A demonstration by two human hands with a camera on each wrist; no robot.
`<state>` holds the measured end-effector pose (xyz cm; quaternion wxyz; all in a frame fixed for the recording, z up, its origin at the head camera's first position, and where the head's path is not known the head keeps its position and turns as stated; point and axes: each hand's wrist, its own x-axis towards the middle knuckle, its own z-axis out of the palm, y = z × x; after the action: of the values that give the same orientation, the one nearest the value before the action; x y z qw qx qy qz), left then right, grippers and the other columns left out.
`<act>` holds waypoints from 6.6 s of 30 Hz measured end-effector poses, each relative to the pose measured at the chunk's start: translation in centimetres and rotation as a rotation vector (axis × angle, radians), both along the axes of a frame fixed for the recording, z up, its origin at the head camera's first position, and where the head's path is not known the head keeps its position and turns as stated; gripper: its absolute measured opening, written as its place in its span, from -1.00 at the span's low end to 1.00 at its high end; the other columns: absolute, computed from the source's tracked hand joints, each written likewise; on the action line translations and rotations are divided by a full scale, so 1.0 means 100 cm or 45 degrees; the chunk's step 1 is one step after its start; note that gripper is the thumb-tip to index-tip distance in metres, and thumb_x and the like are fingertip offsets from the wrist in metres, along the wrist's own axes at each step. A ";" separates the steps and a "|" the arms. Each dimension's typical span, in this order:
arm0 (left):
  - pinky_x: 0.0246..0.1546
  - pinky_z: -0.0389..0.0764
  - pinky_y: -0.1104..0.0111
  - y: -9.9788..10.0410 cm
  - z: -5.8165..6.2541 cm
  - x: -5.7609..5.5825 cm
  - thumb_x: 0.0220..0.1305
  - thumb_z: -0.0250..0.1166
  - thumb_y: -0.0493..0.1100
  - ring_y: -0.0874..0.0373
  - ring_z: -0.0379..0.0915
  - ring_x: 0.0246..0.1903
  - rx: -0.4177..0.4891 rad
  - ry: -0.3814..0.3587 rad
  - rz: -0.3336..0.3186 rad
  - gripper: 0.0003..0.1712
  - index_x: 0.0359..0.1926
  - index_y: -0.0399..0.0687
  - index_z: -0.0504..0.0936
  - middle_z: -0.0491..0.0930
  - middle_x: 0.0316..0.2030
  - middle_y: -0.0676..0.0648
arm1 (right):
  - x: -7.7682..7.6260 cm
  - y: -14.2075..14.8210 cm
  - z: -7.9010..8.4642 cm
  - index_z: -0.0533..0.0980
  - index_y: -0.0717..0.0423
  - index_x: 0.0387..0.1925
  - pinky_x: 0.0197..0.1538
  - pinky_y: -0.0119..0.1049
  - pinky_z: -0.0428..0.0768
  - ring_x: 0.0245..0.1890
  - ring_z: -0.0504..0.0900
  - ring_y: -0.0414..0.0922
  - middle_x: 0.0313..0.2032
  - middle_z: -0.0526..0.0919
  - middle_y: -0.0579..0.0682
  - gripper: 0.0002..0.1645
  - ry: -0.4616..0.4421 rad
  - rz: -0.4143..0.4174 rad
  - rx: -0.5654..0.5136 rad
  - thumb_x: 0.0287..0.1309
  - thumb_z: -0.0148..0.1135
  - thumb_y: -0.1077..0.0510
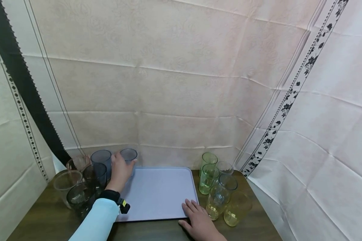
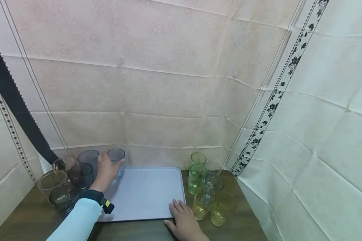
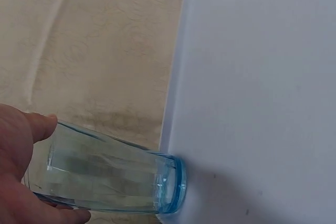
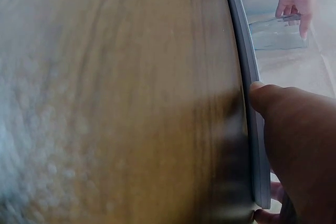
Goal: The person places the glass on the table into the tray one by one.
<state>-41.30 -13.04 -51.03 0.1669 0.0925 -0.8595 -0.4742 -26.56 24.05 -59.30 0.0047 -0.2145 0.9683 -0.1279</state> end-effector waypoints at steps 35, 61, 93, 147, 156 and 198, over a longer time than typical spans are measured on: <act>0.46 0.38 -0.38 0.009 0.024 0.040 0.49 0.49 -0.01 -0.48 0.05 0.60 -0.092 0.248 -0.025 0.09 0.73 -0.27 0.04 -0.01 0.67 -0.44 | 0.002 -0.003 0.003 0.38 -0.06 0.67 0.50 0.40 0.40 0.66 0.27 0.20 0.67 0.32 0.02 -0.07 -0.011 -0.017 0.025 0.56 0.12 -0.49; -0.33 0.50 0.74 -0.046 -0.037 0.233 0.29 0.61 -0.26 0.57 0.32 -0.18 -0.076 0.233 0.213 -0.64 0.04 -0.18 0.69 0.55 -0.01 -0.17 | 0.002 -0.002 0.004 0.38 -0.04 0.67 0.51 0.40 0.38 0.66 0.26 0.21 0.67 0.32 0.03 -0.07 0.000 -0.022 -0.012 0.57 0.11 -0.48; 0.24 0.38 -0.35 -0.079 -0.046 0.181 0.30 0.63 0.08 -0.45 0.22 0.37 0.160 0.126 0.527 0.20 0.64 -0.35 0.09 0.17 0.44 -0.53 | 0.000 0.000 -0.003 0.38 -0.09 0.67 0.50 0.39 0.40 0.67 0.26 0.18 0.68 0.31 0.00 -0.06 -0.003 -0.009 0.005 0.56 0.07 -0.53; 0.24 0.56 -0.22 -0.020 -0.013 0.154 0.32 0.65 0.13 -0.35 0.40 0.33 0.168 0.209 0.161 0.12 0.59 -0.30 0.22 0.29 0.40 -0.41 | 0.001 -0.003 -0.002 0.39 -0.08 0.66 0.51 0.39 0.40 0.66 0.27 0.19 0.67 0.34 0.01 -0.04 -0.003 -0.023 0.009 0.55 0.08 -0.54; 0.29 0.54 -0.21 -0.013 -0.011 0.147 0.32 0.65 0.13 -0.34 0.41 0.34 0.175 0.214 0.119 0.10 0.57 -0.30 0.24 0.30 0.41 -0.39 | 0.001 -0.003 -0.001 0.40 -0.07 0.66 0.50 0.40 0.40 0.65 0.28 0.20 0.66 0.35 0.02 -0.06 -0.009 -0.022 0.002 0.55 0.10 -0.52; 0.44 0.34 -0.41 -0.009 -0.024 0.098 0.41 0.54 0.26 -0.50 0.21 0.53 0.038 0.092 0.099 0.22 0.69 -0.37 0.13 0.24 0.55 -0.53 | 0.001 -0.003 -0.001 0.40 -0.07 0.66 0.48 0.41 0.42 0.66 0.28 0.19 0.67 0.34 0.01 -0.06 0.004 -0.022 0.008 0.56 0.08 -0.53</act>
<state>-31.46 -13.95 -53.45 0.2147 0.1112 -0.8415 -0.4831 -26.48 23.79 -59.44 0.0026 -0.2063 0.9705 -0.1245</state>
